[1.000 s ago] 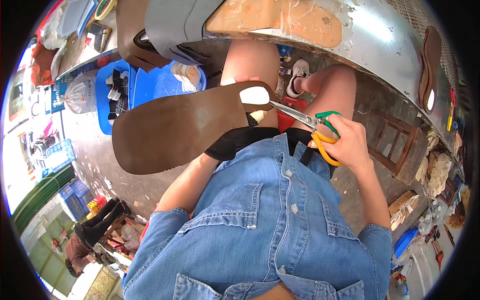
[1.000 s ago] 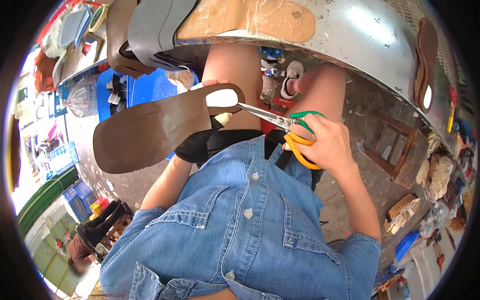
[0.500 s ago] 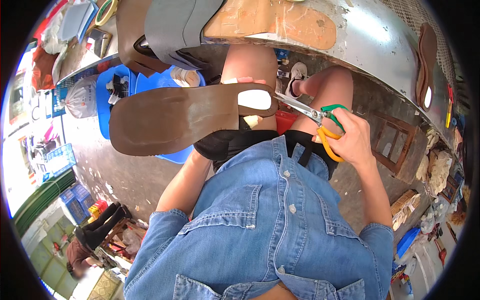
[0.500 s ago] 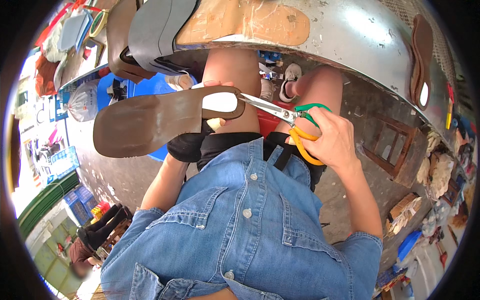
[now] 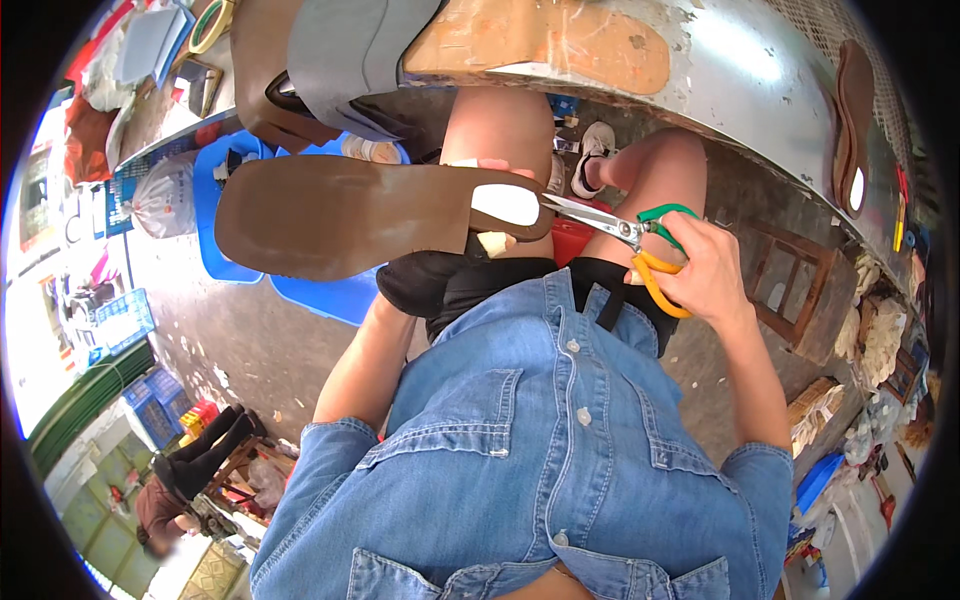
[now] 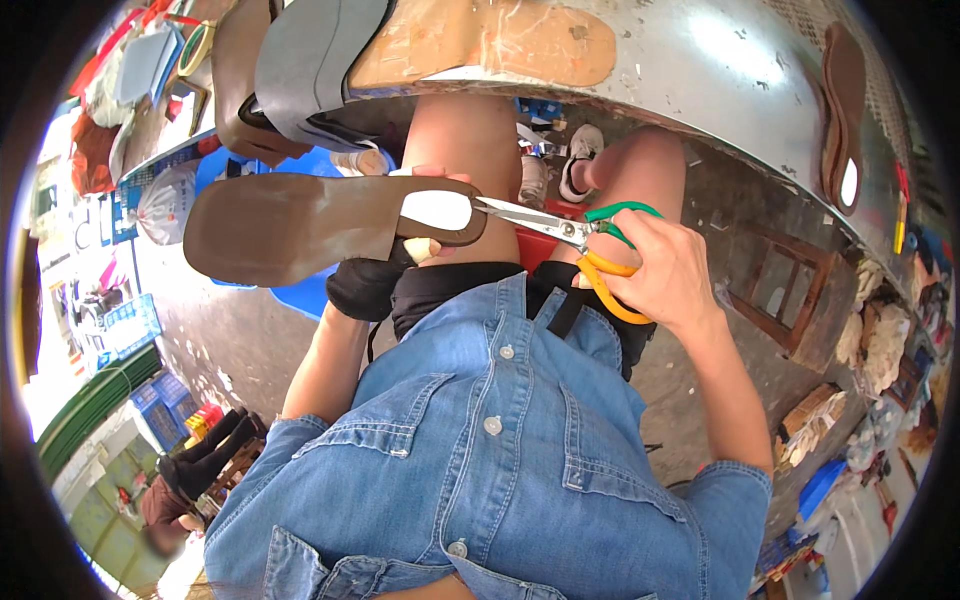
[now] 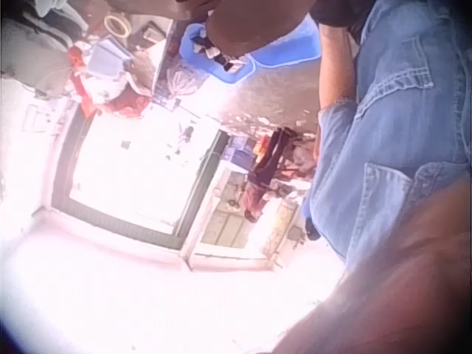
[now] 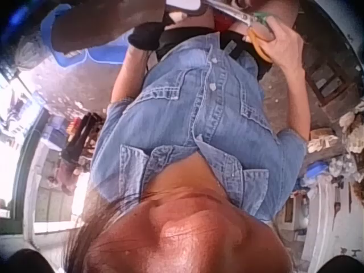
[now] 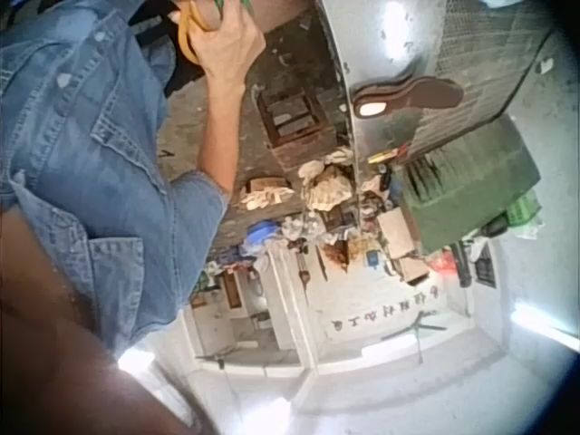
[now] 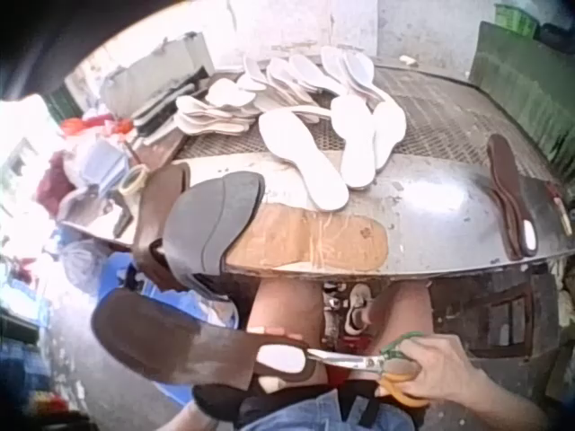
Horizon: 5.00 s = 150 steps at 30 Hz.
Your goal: Glueing and assembling the components of shoe soles using a workbench and various shoe parts.
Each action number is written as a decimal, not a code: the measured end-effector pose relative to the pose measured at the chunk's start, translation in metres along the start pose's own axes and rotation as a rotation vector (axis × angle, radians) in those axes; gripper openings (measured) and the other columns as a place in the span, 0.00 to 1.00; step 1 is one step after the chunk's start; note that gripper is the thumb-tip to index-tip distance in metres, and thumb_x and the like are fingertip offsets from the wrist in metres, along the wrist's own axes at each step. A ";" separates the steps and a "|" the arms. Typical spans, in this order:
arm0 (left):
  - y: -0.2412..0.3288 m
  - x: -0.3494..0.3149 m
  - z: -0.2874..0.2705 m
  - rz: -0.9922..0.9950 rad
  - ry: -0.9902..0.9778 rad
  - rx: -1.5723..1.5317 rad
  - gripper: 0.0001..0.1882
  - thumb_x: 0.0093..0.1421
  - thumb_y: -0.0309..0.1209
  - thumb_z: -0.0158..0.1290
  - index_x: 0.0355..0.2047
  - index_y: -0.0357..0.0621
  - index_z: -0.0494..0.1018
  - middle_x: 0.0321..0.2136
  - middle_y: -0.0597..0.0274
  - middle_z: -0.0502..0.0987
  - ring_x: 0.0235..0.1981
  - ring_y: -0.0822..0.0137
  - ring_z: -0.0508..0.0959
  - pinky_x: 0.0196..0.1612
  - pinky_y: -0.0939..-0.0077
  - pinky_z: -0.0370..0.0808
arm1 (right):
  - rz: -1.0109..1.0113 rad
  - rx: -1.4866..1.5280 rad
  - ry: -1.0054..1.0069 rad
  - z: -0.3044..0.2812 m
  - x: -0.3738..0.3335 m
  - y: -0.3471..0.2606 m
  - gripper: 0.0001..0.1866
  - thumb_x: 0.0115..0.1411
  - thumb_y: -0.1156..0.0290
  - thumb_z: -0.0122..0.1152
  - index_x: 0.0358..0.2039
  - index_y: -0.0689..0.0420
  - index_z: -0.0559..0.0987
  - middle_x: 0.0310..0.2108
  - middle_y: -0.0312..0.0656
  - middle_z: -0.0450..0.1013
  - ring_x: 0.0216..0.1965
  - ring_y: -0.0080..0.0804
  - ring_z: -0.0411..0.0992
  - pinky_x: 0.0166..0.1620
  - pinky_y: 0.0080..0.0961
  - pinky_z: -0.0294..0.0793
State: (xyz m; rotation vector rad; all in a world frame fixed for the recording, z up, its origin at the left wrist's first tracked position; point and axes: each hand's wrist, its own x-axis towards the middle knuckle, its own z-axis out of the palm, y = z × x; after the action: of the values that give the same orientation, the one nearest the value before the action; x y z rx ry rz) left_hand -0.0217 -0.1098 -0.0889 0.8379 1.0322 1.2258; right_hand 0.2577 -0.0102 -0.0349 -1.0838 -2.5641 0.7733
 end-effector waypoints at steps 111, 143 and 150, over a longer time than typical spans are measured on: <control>0.121 0.127 0.083 0.164 0.250 0.397 0.14 0.56 0.33 0.50 0.37 0.34 0.70 0.24 0.55 0.77 0.27 0.69 0.77 0.32 0.73 0.72 | 0.007 -0.208 0.410 -0.047 0.116 -0.068 0.22 0.40 0.69 0.70 0.38 0.61 0.76 0.36 0.47 0.73 0.37 0.44 0.72 0.39 0.30 0.72; 0.129 0.115 0.104 0.319 -0.186 0.146 0.20 0.59 0.42 0.51 0.32 0.32 0.74 0.21 0.62 0.74 0.20 0.76 0.70 0.27 0.80 0.69 | 0.151 1.466 0.432 -0.069 0.118 -0.041 0.17 0.60 0.67 0.56 0.46 0.63 0.72 0.39 0.41 0.75 0.35 0.23 0.74 0.38 0.18 0.74; 0.134 0.099 0.094 -0.002 -0.254 0.218 0.18 0.60 0.36 0.50 0.43 0.32 0.72 0.29 0.64 0.76 0.27 0.78 0.71 0.30 0.82 0.70 | 0.099 1.422 0.465 -0.069 0.118 -0.036 0.16 0.61 0.65 0.54 0.44 0.63 0.72 0.37 0.38 0.74 0.35 0.20 0.72 0.37 0.17 0.72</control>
State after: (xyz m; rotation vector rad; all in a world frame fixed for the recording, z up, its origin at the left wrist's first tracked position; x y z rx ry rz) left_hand 0.0254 0.0130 0.0503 1.1300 0.9684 0.9857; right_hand 0.1835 0.0801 0.0453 -0.6917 -1.0359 1.6646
